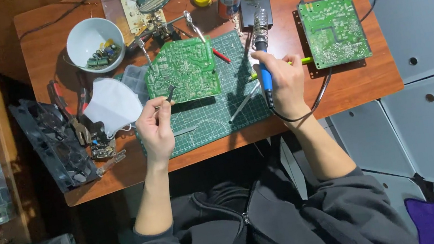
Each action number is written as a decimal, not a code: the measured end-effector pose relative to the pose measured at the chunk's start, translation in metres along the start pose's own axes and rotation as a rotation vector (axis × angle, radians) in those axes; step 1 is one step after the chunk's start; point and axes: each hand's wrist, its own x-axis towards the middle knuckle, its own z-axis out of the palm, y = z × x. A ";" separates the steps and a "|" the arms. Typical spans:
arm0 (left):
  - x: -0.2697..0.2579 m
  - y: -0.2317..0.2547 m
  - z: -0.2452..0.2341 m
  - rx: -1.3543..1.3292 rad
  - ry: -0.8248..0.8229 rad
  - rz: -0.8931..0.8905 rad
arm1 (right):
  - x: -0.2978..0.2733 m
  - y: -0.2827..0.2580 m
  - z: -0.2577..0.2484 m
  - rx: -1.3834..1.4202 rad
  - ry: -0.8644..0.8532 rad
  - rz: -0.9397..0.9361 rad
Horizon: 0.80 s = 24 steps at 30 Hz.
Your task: The person uses a soldering iron and tweezers to work on a green circuit board. They apply heat to specific points on the board while holding a small component in place with the tweezers.
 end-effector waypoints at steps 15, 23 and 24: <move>-0.003 0.006 -0.001 -0.007 0.009 0.010 | -0.016 -0.023 -0.020 0.086 0.064 -0.017; 0.000 0.014 -0.002 0.007 -0.009 0.039 | -0.030 -0.039 -0.031 0.245 0.134 -0.028; 0.000 0.013 -0.001 0.007 -0.007 0.036 | -0.033 -0.038 -0.028 0.246 0.131 -0.028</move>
